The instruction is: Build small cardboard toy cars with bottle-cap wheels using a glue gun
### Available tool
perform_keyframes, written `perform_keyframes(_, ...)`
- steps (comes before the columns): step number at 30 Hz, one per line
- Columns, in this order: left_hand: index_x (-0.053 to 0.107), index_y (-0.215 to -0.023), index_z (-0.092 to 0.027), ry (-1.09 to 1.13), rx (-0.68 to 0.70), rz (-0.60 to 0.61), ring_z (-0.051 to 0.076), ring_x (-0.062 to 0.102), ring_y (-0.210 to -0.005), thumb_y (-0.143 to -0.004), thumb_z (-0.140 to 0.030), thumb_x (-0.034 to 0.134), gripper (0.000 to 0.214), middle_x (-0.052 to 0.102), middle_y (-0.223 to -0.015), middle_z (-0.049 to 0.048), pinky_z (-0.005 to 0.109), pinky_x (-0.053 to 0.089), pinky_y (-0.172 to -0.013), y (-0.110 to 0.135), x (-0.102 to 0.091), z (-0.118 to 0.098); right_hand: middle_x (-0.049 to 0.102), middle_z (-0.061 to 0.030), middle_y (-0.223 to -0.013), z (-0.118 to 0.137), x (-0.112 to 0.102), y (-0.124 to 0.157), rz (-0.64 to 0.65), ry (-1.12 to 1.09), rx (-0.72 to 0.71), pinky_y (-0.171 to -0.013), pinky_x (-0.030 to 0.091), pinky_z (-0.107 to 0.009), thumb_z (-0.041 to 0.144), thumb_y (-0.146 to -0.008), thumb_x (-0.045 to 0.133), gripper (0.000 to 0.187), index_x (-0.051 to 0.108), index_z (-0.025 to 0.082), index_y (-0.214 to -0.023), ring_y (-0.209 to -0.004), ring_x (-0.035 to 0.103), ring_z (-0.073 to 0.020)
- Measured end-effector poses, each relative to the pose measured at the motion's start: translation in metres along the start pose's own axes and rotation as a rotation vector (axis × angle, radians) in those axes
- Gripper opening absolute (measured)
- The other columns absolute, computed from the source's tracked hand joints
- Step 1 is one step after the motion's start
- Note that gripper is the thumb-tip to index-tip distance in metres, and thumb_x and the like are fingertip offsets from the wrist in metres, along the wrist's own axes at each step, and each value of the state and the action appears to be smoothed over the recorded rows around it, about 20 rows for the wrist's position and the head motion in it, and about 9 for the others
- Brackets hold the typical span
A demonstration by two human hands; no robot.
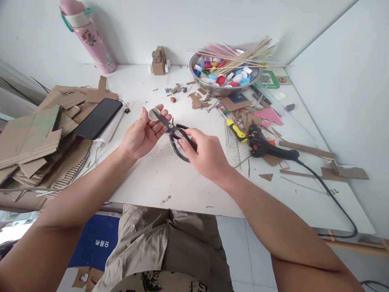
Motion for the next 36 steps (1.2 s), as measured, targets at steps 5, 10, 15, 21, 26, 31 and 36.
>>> perform_keyframes(5,0.073,-0.14,-0.022,-0.005,0.005,0.001,0.027,0.069,-0.152,-0.116,-0.05,0.062,0.039,0.086,-0.131,0.0066,0.04,0.055,-0.131,0.0,0.0,0.001,0.08,-0.0079,-0.078,0.002,0.0,0.0,0.014,0.072,0.0,-0.064,0.049,-0.033,0.048,-0.109,0.057,0.041,0.08,0.017,-0.124,-0.064,0.07,-0.0237)
perform_keyframes(10,0.074,-0.136,-0.023,-0.008,0.018,-0.019,0.022,0.072,-0.148,-0.12,-0.048,0.051,0.037,0.087,-0.121,0.0041,0.037,0.054,-0.13,-0.001,0.0,0.001,0.079,-0.0085,-0.078,0.004,-0.001,0.0,0.015,0.212,-0.014,-0.062,0.043,-0.033,0.046,-0.108,0.056,0.043,0.081,0.017,-0.127,-0.064,0.068,-0.0249)
perform_keyframes(15,0.075,-0.133,-0.023,-0.014,0.026,-0.024,0.025,0.072,-0.148,-0.115,-0.053,0.062,0.037,0.088,-0.124,0.0062,0.04,0.052,-0.132,-0.001,-0.002,0.002,0.08,-0.0092,-0.079,0.007,-0.001,0.001,0.008,0.364,-0.047,-0.058,0.037,-0.034,0.048,-0.109,0.054,0.042,0.083,0.021,-0.124,-0.061,0.066,-0.026)
perform_keyframes(21,0.082,-0.109,-0.021,-0.08,0.094,0.016,0.025,0.079,-0.138,-0.107,-0.034,0.077,0.014,0.089,-0.108,0.004,0.038,0.056,-0.127,-0.001,-0.004,-0.006,0.079,-0.0106,-0.08,0.01,-0.004,0.004,-0.065,0.354,-0.08,-0.057,0.034,-0.033,0.051,-0.108,0.052,0.045,0.083,0.021,-0.118,-0.064,0.065,-0.0256)
perform_keyframes(26,0.083,-0.103,-0.023,-0.113,0.14,0.047,0.022,0.083,-0.128,-0.104,-0.031,0.082,0.008,0.087,-0.099,0.0001,0.039,0.057,-0.127,0.001,-0.002,-0.013,0.053,0.0011,-0.061,0.001,0.01,-0.005,0.164,-0.214,0.046,-0.056,0.035,-0.031,0.081,-0.102,0.056,0.068,0.081,0.018,-0.102,-0.055,0.044,-0.0155)
perform_keyframes(31,0.083,-0.105,-0.023,-0.092,0.143,0.052,0.024,0.081,-0.134,-0.105,-0.033,0.081,0.01,0.088,-0.103,0.002,0.041,0.057,-0.128,0.004,0.001,-0.013,0.046,0.0039,-0.061,0.0,0.019,-0.006,0.245,-0.394,0.114,-0.054,0.032,-0.031,0.096,-0.093,0.056,0.078,0.076,0.021,-0.092,-0.053,0.037,-0.0137)
perform_keyframes(36,0.084,-0.111,-0.023,-0.063,0.147,0.036,0.031,0.073,-0.147,-0.101,-0.037,0.085,0.017,0.09,-0.111,0.0057,0.044,0.059,-0.126,0.006,0.002,-0.01,0.069,-0.0076,-0.074,0.005,-0.006,-0.001,-0.061,0.138,-0.056,-0.061,0.037,-0.035,0.068,-0.104,0.053,0.056,0.081,0.02,-0.11,-0.063,0.056,-0.0225)
Point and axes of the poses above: each hand's wrist, its own y-axis away from the middle knuckle, its own x-axis out of the palm, z = x × y, the point moved 8 cm from there along -y, towards the middle knuckle
